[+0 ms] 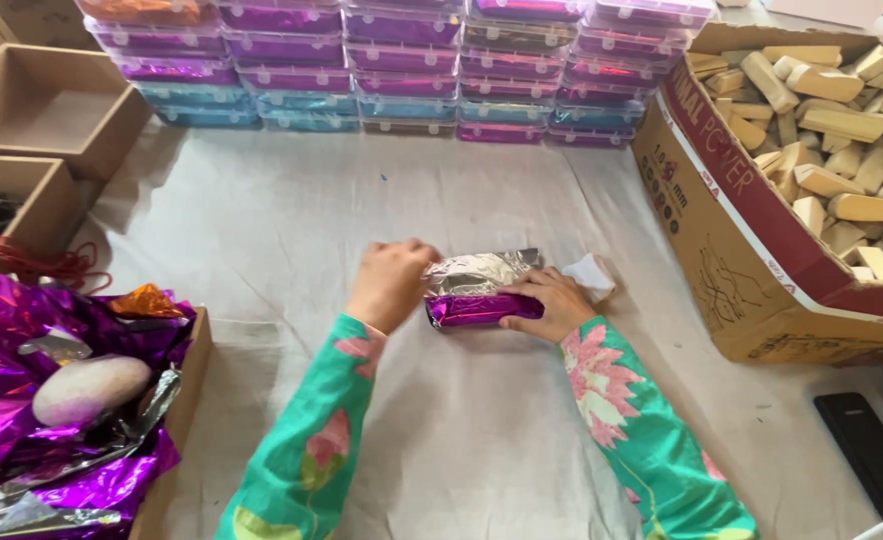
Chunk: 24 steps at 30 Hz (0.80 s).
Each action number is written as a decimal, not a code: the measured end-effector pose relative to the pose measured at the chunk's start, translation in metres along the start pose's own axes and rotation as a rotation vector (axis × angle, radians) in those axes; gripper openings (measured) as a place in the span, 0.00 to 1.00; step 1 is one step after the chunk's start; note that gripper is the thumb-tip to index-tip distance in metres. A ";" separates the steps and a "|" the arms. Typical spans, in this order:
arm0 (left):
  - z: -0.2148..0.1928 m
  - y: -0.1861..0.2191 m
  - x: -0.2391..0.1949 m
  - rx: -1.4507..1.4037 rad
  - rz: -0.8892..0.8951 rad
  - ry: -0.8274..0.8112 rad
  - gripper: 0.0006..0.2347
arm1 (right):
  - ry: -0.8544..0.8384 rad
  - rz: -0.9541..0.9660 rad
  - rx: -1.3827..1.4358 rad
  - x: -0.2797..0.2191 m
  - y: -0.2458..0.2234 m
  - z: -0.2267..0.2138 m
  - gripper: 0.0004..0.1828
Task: The person wraps a small wooden block in purple foil, folding the edges to enclose it. They then pick up another wooden block and wipe its surface with a white cloth. The wrapped block is placed aside, and the person continues to clean the second block.
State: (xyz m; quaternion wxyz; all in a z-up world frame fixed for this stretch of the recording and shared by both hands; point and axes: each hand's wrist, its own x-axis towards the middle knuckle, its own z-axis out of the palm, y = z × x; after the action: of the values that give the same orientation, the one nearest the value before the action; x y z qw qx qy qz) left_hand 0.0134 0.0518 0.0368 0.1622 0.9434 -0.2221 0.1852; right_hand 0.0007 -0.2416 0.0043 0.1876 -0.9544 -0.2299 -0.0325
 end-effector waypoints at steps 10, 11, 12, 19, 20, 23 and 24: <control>0.069 0.021 -0.009 0.002 0.146 -0.035 0.11 | 0.039 -0.009 -0.041 0.000 0.002 0.004 0.31; 0.072 0.009 -0.007 0.033 0.082 -0.090 0.08 | 0.056 -0.030 -0.024 0.000 0.004 0.004 0.31; 0.066 -0.005 -0.005 0.038 0.081 -0.089 0.08 | 0.058 -0.034 -0.022 0.004 0.002 0.002 0.31; 0.013 -0.021 -0.001 -0.033 -0.134 -0.278 0.17 | 0.048 -0.033 0.028 0.004 0.008 0.004 0.30; 0.006 -0.014 -0.001 -0.084 -0.155 -0.321 0.21 | 0.056 -0.048 0.046 0.004 0.011 0.005 0.30; 0.034 -0.015 0.000 -0.129 -0.092 -0.338 0.28 | 0.074 -0.068 0.046 0.002 0.005 0.004 0.30; 0.033 -0.012 0.000 -0.133 -0.093 -0.339 0.28 | 0.070 -0.067 0.043 0.000 0.006 0.004 0.30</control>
State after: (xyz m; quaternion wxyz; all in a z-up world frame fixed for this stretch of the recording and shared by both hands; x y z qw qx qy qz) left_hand 0.0288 0.0491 0.0051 0.1930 0.9575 -0.2142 0.0008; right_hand 0.0038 -0.2453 -0.0014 0.2149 -0.9402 -0.2554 -0.0673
